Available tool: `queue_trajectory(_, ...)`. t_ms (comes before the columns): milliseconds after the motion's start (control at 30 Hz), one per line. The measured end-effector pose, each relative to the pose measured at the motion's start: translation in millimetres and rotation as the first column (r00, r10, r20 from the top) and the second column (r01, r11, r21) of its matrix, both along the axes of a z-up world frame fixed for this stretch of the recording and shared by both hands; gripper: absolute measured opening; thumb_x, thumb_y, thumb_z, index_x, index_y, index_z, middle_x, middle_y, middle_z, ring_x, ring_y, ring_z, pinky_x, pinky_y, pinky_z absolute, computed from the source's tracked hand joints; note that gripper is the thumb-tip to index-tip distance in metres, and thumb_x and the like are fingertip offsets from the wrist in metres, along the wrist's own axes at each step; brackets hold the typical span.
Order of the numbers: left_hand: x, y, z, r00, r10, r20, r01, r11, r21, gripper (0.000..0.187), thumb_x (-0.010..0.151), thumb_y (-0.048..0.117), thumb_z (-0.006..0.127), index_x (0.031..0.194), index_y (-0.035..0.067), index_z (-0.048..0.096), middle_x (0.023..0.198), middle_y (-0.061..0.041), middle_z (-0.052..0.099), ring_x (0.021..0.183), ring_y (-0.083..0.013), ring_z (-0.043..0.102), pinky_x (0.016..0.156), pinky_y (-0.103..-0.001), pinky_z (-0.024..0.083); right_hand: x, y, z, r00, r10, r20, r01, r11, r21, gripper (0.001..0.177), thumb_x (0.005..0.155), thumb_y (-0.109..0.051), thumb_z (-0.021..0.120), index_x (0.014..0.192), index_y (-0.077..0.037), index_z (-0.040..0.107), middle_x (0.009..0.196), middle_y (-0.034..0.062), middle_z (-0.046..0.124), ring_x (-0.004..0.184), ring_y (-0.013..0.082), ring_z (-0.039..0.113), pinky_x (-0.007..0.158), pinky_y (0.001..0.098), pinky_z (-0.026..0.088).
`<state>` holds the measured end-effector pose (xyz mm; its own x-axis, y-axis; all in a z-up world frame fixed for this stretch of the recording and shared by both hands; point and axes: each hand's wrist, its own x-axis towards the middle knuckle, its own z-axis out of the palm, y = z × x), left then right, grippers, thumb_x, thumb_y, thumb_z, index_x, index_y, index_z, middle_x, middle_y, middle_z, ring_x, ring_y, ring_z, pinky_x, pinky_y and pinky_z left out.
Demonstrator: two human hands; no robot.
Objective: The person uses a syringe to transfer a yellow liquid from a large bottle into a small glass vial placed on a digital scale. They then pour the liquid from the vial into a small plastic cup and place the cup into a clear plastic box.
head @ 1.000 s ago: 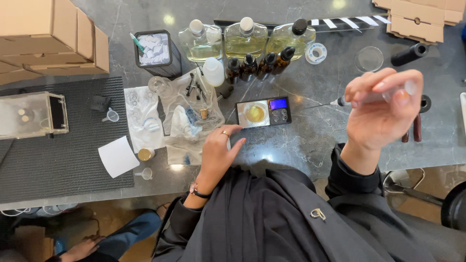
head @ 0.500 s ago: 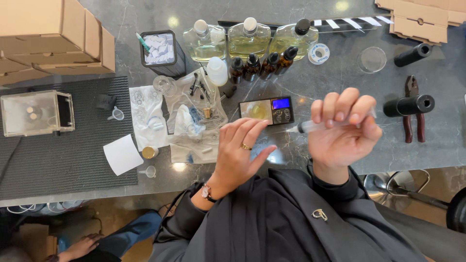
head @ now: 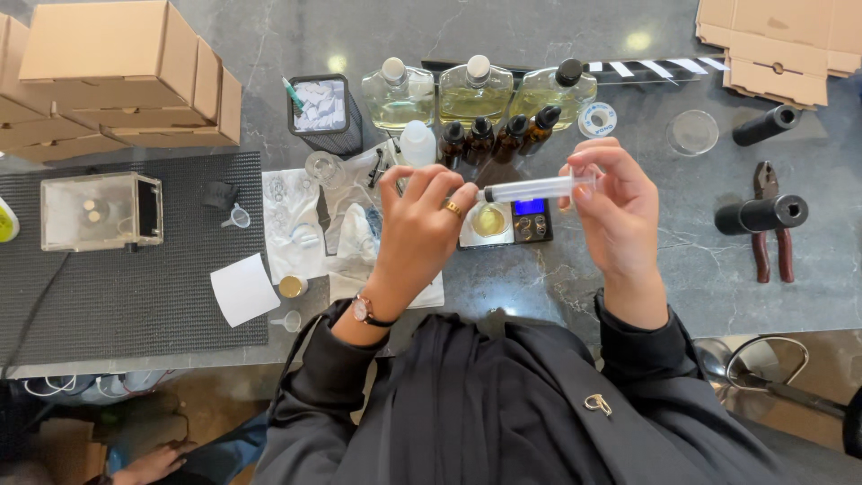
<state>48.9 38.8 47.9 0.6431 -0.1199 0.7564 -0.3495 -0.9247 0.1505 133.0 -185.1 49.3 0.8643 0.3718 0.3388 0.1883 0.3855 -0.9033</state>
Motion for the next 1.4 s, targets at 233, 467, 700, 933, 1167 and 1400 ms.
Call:
queue_trajectory(233, 20.2, 5.7, -23.7, 0.999, 0.046, -0.024, -0.046, 0.999, 0.01, 0.003, 0.095, 0.013, 0.07, 0.094, 0.011, 0.068, 0.098, -0.005, 0.063, 0.108, -0.024, 0.06, 0.099, -0.053, 0.032, 36.3, -7.7, -37.1, 0.997, -0.069, 0.032, 0.073, 0.985, -0.155, 0.017, 0.096, 0.005, 0.066, 0.109, 0.014, 0.059, 0.11, 0.0245, 0.058, 0.087, 0.0262, 0.071, 0.071, 0.0351, 0.062)
queue_trajectory(467, 3.6, 15.2, -46.0, 0.976, 0.134, -0.172, -0.145, 0.988, -0.057, 0.032, 0.102, 0.033, 0.064, 0.128, 0.013, 0.065, 0.13, -0.008, 0.06, 0.13, -0.0268, 0.05, 0.107, -0.054, 0.023, 59.7, -31.6, -84.6, 0.969, -0.198, -0.151, 0.163, 0.963, -0.216, 0.012, 0.101, 0.007, 0.062, 0.112, 0.012, 0.062, 0.107, 0.0203, 0.065, 0.086, 0.0274, 0.075, 0.075, 0.0353, 0.067)
queue_trajectory(700, -43.5, 30.9, -68.7, 0.941, 0.181, -0.285, -0.254, 0.936, -0.244, 0.037, 0.094, 0.017, 0.077, 0.128, 0.011, 0.065, 0.129, -0.007, 0.061, 0.128, -0.029, 0.054, 0.107, -0.049, 0.029, 69.2, -83.4, -141.4, 0.898, -0.37, -0.239, 0.278, 0.897, -0.343, 0.009, 0.103, 0.005, 0.062, 0.112, 0.005, 0.064, 0.098, 0.0097, 0.063, 0.086, 0.0231, 0.076, 0.077, 0.0293, 0.069)
queue_trajectory(933, -99.5, 62.7, -98.5, 0.874, 0.326, -0.36, -0.438, 0.85, -0.293, 0.032, 0.095, 0.012, 0.074, 0.126, 0.015, 0.069, 0.126, -0.005, 0.063, 0.126, -0.0274, 0.056, 0.106, -0.048, 0.031, 81.5, -116.5, -191.4, 0.87, -0.466, -0.159, 0.35, 0.811, -0.468, 0.011, 0.106, 0.005, 0.061, 0.116, 0.003, 0.067, 0.1, 0.0125, 0.064, 0.082, 0.0238, 0.075, 0.076, 0.0306, 0.068)
queue_trajectory(1167, -152.3, 107.3, -111.8, 0.661, 0.624, -0.417, -0.707, 0.703, -0.069, 0.03, 0.094, 0.012, 0.078, 0.123, 0.013, 0.07, 0.127, -0.004, 0.062, 0.129, -0.0262, 0.052, 0.106, -0.05, 0.03, 86.6, -123.4, -212.5, 0.896, -0.442, -0.046, 0.356, 0.777, -0.519, 0.017, 0.105, 0.009, 0.062, 0.121, 0.005, 0.067, 0.108, 0.0185, 0.063, 0.074, 0.0223, 0.071, 0.066, 0.0295, 0.064)
queue_trajectory(1400, -189.3, 131.7, -108.6, 0.488, 0.767, -0.416, -0.824, 0.562, 0.068, 0.024, 0.1, 0.021, 0.077, 0.12, 0.008, 0.075, 0.125, -0.004, 0.064, 0.123, -0.0283, 0.056, 0.099, -0.05, 0.035, 65.6, -99.3, -133.0, 0.824, -0.55, 0.139, 0.467, 0.517, -0.717, 0.021, 0.097, -0.002, 0.065, 0.116, -0.012, 0.068, 0.126, 0.0053, 0.053, 0.072, 0.0084, 0.064, 0.044, 0.0199, 0.04)
